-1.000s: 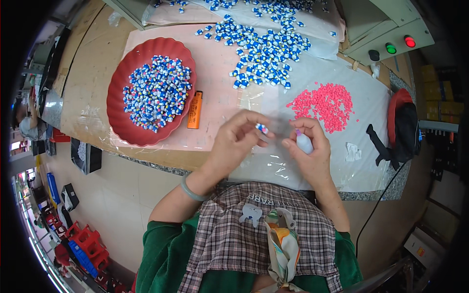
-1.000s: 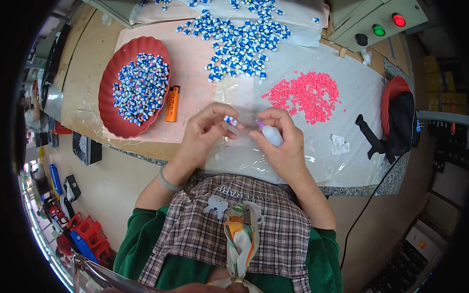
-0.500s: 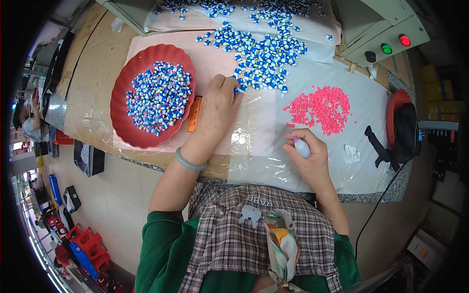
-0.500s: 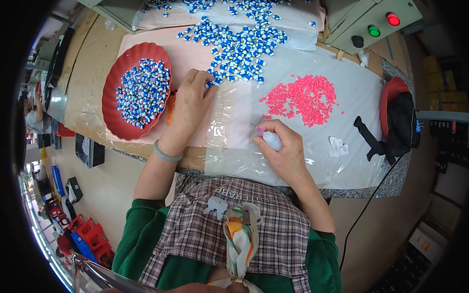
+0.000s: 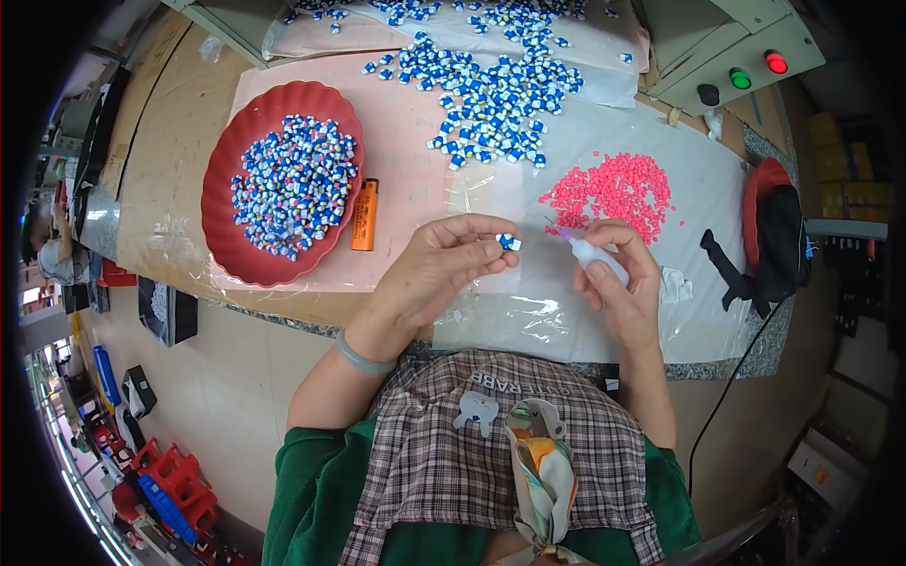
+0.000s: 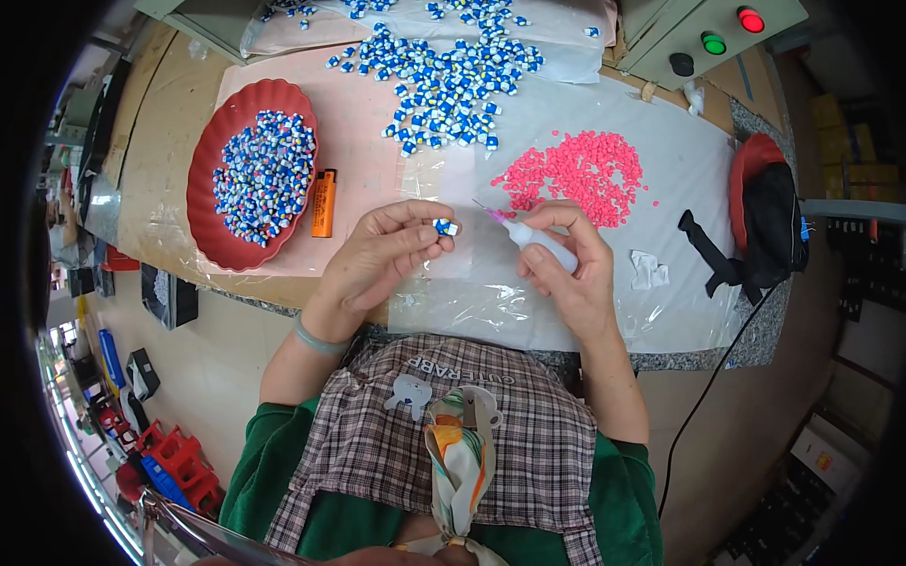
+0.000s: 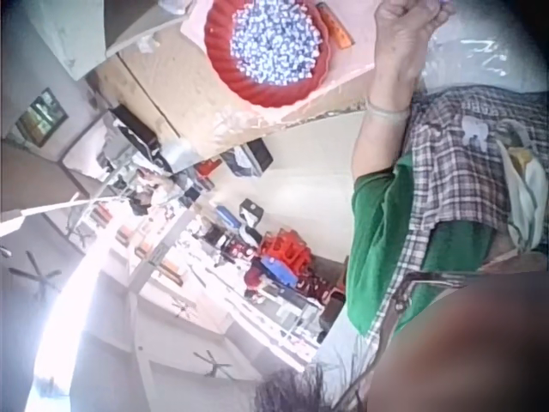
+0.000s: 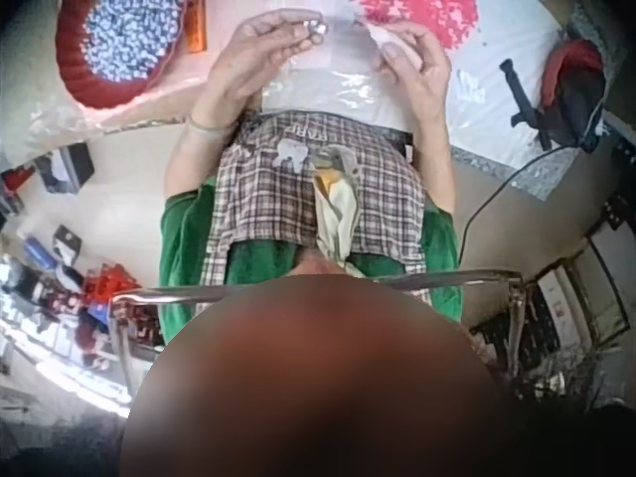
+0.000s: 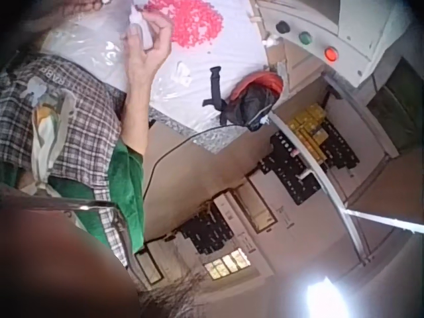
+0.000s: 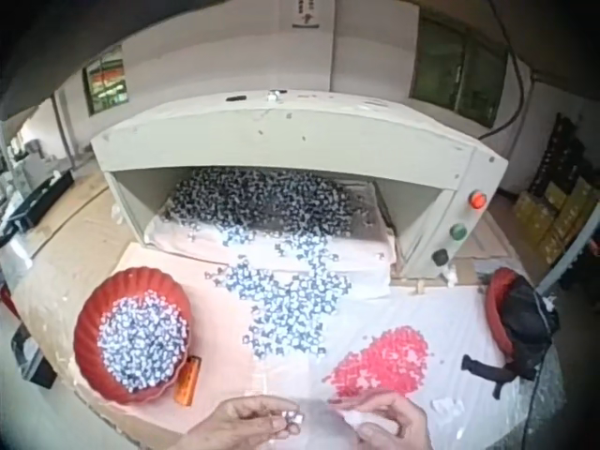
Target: Applying glue to small blue components and organizing them on a workstation.
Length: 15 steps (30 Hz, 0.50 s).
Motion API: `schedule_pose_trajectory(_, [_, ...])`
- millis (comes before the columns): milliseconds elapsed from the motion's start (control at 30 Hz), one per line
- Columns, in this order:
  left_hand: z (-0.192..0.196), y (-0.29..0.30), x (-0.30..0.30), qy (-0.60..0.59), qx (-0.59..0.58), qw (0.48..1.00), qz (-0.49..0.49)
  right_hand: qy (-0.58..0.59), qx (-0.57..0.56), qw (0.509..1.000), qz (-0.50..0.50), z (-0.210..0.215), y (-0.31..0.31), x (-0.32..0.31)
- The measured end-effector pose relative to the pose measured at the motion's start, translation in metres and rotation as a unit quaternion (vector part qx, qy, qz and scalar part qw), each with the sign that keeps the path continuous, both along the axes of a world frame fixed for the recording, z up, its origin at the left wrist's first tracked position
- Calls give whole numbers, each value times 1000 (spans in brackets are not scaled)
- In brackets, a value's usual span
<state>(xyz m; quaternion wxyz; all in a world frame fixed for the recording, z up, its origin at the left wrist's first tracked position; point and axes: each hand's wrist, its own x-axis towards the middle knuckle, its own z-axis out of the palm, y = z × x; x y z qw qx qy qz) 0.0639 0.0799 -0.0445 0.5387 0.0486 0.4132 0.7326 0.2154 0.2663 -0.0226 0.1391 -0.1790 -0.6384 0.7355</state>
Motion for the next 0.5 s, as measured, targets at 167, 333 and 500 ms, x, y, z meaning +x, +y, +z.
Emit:
schedule_pose_trajectory(167, [-3, 4, 16, 93, -19, 995, -18, 17, 28, 996, -84, 2, -1, 3])
schedule_pose_trajectory(333, [0, 4, 23, 152, -28, 988, -25, 22, 106, 986, -124, 11, -7, 3])
schedule_pose_trajectory(500, [-1, 5, 28, 203, -63, 977, -31, 61, 257, 960, -90, 8, -6, 10])
